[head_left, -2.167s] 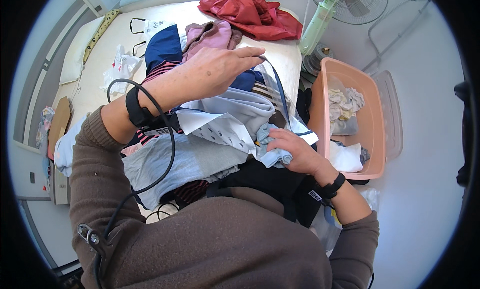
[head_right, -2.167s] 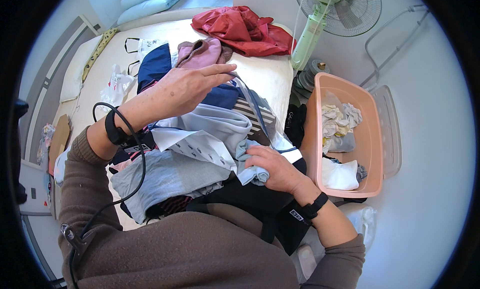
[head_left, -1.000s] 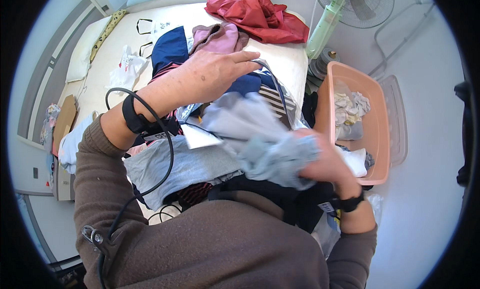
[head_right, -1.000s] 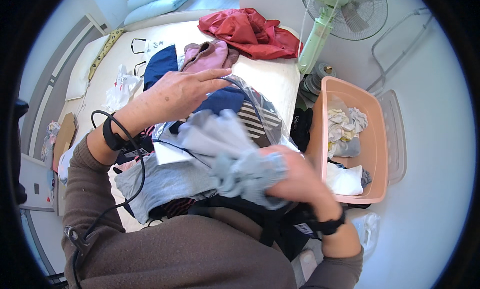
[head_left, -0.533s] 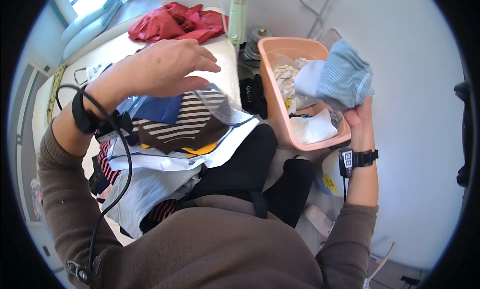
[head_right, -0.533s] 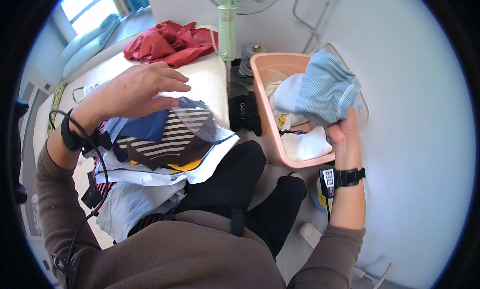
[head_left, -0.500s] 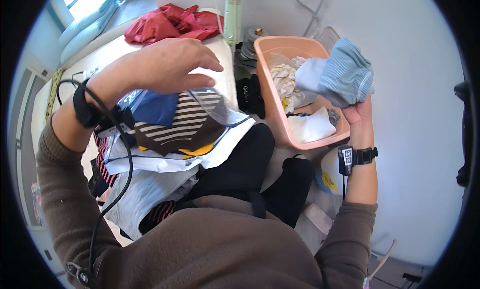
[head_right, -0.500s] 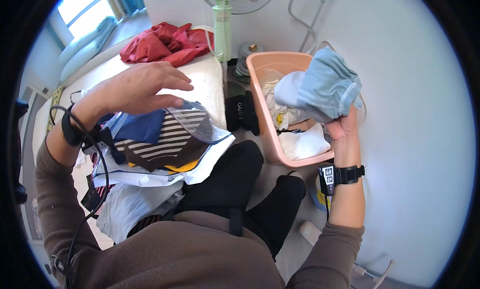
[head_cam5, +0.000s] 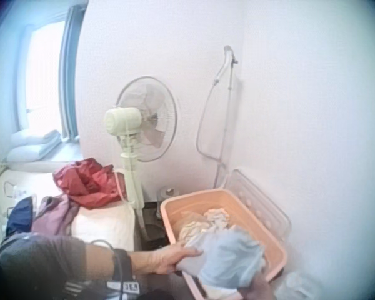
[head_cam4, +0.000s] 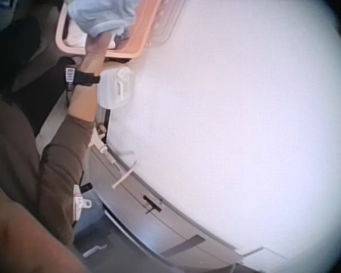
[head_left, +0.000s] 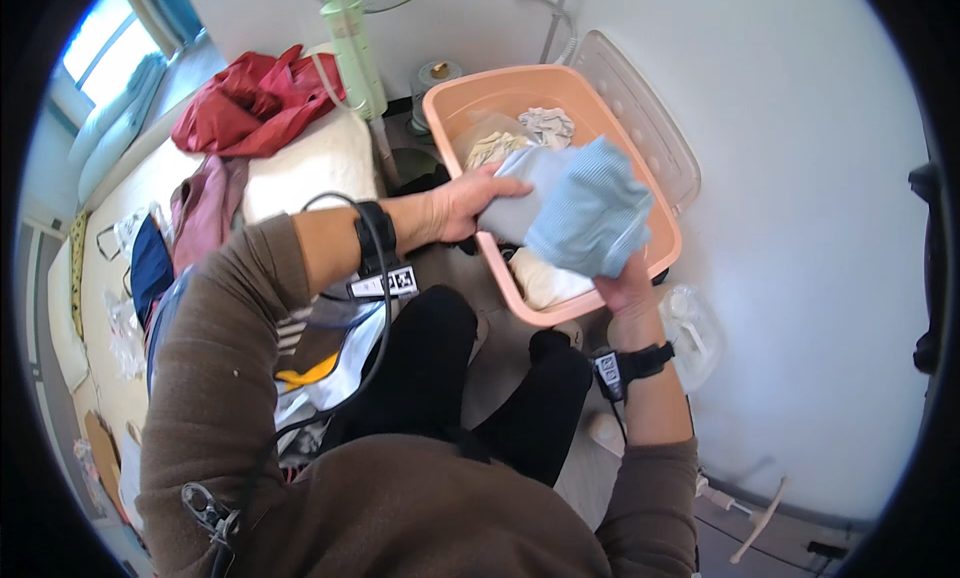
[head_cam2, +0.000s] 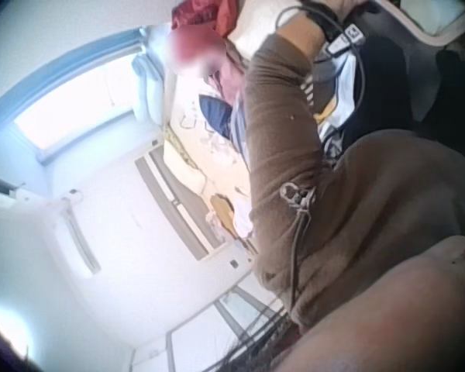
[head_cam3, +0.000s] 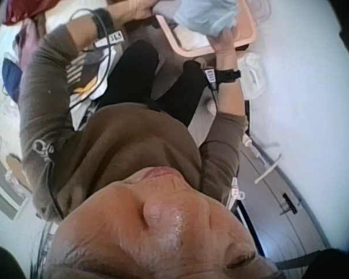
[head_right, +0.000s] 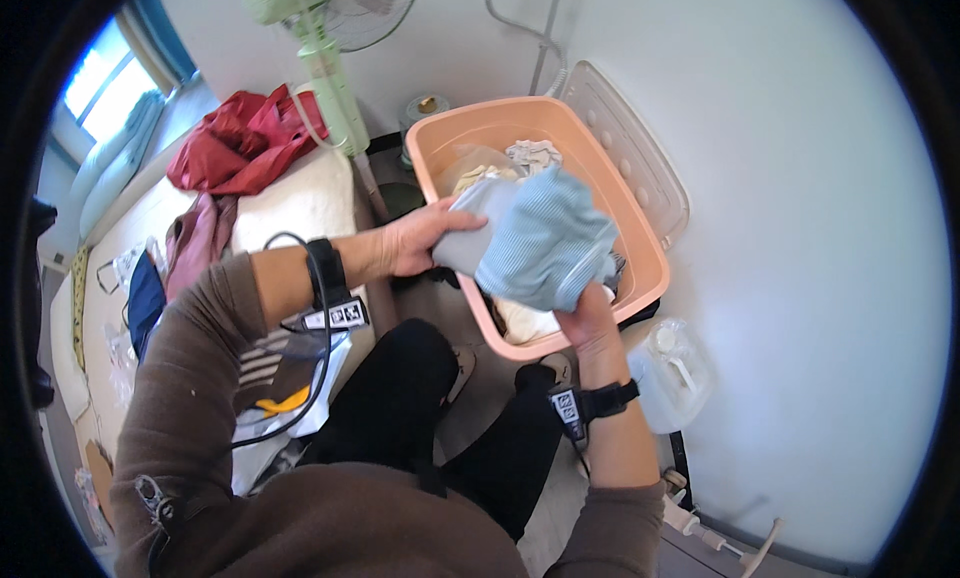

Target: The person hangs a red jacket in a closet, then folds various garments from a bed and places them into a pink laundry basket. They also pack several folded items into a vacuum-seal bag and place the bag into the basket.

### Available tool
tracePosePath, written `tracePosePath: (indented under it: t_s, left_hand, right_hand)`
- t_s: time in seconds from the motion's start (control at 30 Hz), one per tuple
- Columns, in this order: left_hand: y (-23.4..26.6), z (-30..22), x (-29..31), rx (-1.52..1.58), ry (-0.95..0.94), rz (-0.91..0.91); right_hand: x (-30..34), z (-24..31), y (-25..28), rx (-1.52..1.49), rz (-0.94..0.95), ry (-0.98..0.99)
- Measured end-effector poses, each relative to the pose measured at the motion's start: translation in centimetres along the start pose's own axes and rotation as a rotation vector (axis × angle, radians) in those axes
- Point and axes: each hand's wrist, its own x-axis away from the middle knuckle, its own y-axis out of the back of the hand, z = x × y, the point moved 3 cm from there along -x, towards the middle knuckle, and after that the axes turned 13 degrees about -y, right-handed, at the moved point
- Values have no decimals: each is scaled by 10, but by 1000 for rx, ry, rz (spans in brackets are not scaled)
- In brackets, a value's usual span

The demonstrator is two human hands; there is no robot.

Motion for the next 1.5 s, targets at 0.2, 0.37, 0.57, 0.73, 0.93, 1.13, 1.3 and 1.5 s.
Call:
tracePosePath:
  t_s: [0.2, 0.37, 0.57, 0.73, 0.93, 1.13, 1.3, 1.5]
  left_hand:
    - [23, 50, -74, -240, -94, -4]
    - [77, 52, -130, -763, -220, 63]
    - [106, 73, -141, -519, -10, 275]
    - [87, 99, -131, -255, 185, 326]
    - [67, 104, -110, 423, 526, 202]
    - [76, 150, -109, 148, 436, -175]
    - [114, 149, -124, 199, 233, -365]
    - [112, 95, -150, 8, -129, -209]
  right_hand:
    - [-12, -10, 83, 72, -415, 50]
    - [-9, -16, 120, -9, -540, 28]
    - [-20, -16, 141, -609, -37, 11]
    - [-53, -28, 148, -350, -165, -69]
    - [-52, -28, 138, -228, -239, 26]
    - [-24, 14, 125, -246, -108, 259]
    - [23, 35, 146, -106, -202, 232]
    - [14, -20, 159, 276, -339, -203]
